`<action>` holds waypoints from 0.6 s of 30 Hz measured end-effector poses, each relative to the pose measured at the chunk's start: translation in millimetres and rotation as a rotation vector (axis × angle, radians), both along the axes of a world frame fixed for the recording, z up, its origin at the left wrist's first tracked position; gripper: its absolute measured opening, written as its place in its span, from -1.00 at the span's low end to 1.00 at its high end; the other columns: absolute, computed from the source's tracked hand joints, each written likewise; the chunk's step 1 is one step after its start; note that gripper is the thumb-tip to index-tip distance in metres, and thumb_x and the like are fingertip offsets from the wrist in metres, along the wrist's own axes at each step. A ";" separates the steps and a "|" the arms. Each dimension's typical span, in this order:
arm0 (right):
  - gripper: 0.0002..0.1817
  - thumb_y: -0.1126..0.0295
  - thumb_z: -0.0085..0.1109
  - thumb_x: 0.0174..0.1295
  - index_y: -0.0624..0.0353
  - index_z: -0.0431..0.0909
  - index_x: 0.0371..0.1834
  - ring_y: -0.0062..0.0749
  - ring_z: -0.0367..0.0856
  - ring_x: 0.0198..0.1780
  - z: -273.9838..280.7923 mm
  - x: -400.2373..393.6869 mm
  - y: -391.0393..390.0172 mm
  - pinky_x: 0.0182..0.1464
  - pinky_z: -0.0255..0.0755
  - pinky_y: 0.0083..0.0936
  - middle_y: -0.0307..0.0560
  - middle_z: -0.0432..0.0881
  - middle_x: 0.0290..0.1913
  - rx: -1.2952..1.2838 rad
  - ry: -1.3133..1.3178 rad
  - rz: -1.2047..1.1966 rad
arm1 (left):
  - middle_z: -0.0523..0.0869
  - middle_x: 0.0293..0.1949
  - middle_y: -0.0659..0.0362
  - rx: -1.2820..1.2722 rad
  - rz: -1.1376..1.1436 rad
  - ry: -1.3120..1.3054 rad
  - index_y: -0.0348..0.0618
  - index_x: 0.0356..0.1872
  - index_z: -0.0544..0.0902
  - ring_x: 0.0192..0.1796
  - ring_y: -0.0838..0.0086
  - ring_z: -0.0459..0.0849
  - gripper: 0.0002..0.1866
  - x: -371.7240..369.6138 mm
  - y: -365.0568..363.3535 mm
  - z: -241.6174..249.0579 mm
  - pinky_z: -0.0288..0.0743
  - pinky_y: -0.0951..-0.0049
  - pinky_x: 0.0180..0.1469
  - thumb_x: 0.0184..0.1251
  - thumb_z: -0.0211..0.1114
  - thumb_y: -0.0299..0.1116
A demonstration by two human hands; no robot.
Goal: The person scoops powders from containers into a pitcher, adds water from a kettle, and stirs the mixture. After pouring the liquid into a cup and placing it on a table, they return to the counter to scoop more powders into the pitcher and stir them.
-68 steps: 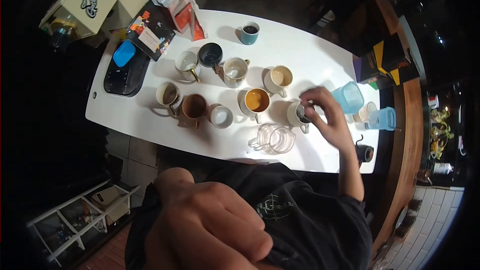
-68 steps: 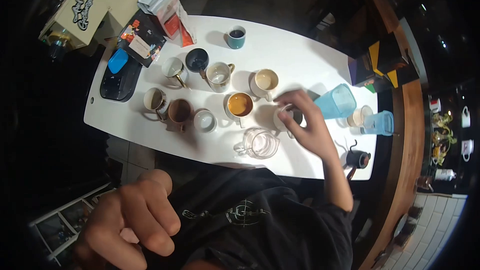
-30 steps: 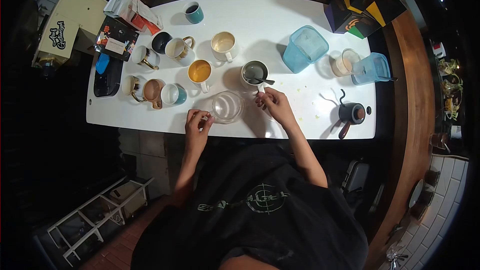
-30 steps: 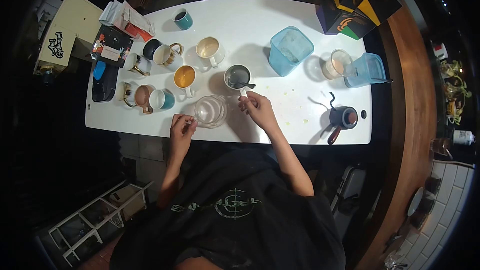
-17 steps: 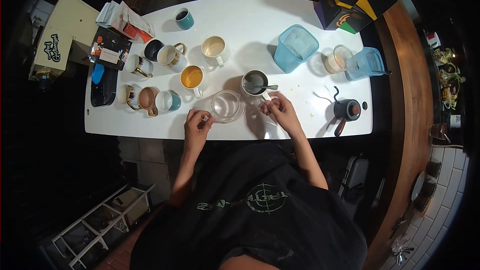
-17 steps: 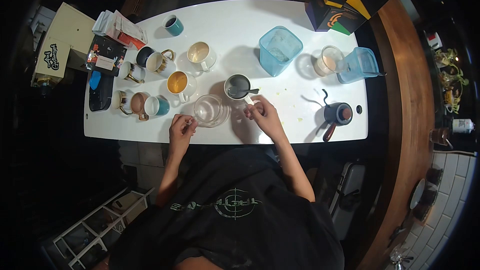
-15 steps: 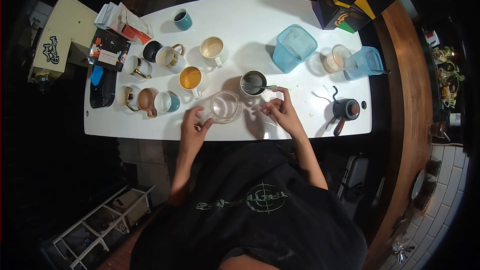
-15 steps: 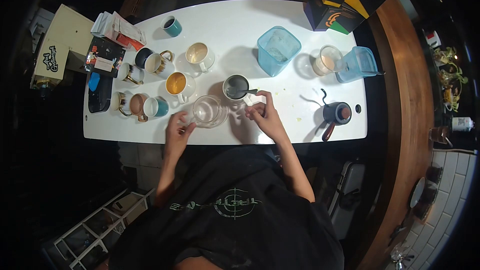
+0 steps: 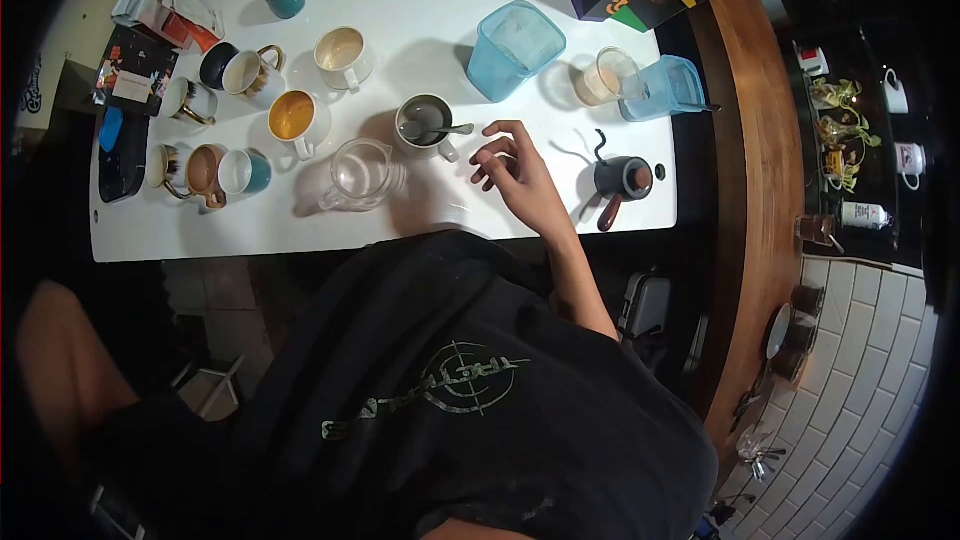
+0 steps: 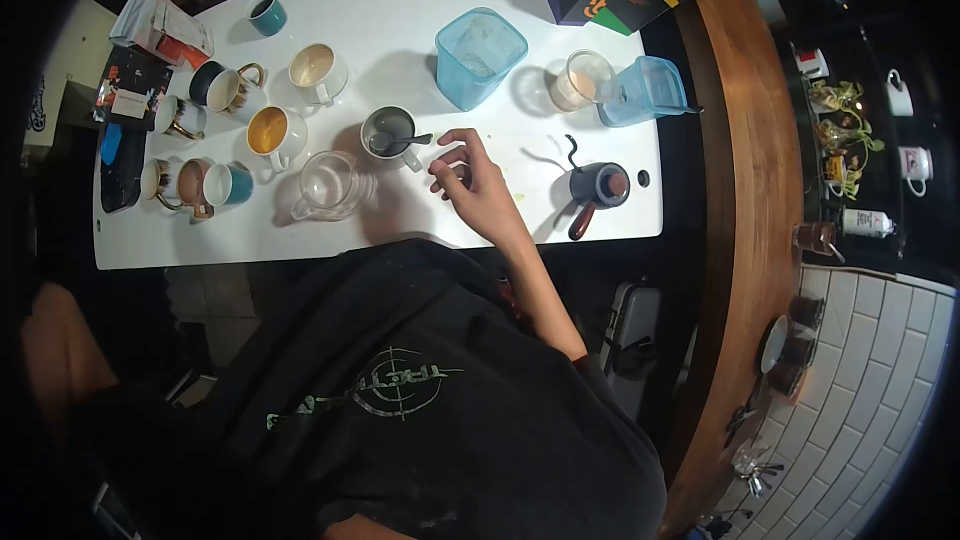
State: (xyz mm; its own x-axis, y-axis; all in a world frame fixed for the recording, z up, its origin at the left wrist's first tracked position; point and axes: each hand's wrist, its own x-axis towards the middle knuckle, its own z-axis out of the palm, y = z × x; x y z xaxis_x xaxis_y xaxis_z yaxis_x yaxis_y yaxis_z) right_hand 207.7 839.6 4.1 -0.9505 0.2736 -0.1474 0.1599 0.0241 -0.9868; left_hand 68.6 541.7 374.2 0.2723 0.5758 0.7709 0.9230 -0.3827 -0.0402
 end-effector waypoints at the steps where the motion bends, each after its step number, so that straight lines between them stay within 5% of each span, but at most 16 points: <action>1: -0.70 0.46 0.07 0.42 0.17 0.30 0.16 -0.52 0.66 -0.28 2.2 0.2 -2.1 -0.28 0.49 -0.56 -0.09 0.60 -0.24 -0.016 0.014 0.007 | 0.63 -0.19 -0.04 -0.007 0.009 0.022 -0.31 -0.09 0.50 -0.14 0.20 0.62 -0.42 -4.6 7.5 -1.4 0.54 0.07 0.07 0.54 -0.08 0.14; 18: -0.79 0.50 -0.04 0.46 0.26 0.36 0.11 -0.47 0.65 -0.22 -7.3 24.4 29.9 -0.20 0.51 -0.56 -0.06 0.60 -0.16 -0.065 0.019 0.001 | 0.62 -0.16 -0.04 -0.021 0.032 0.085 -0.29 -0.04 0.48 -0.12 0.19 0.61 -0.44 -14.1 53.9 -5.3 0.52 0.07 0.08 0.52 -0.06 0.14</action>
State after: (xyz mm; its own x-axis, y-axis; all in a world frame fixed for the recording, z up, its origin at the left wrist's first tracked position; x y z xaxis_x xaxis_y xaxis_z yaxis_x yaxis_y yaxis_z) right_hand 232.1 869.5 -3.2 -0.9534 0.2634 -0.1468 0.1413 -0.0399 -0.9892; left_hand 54.5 595.6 368.8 0.3169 0.6013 0.7335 0.9285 -0.3543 -0.1107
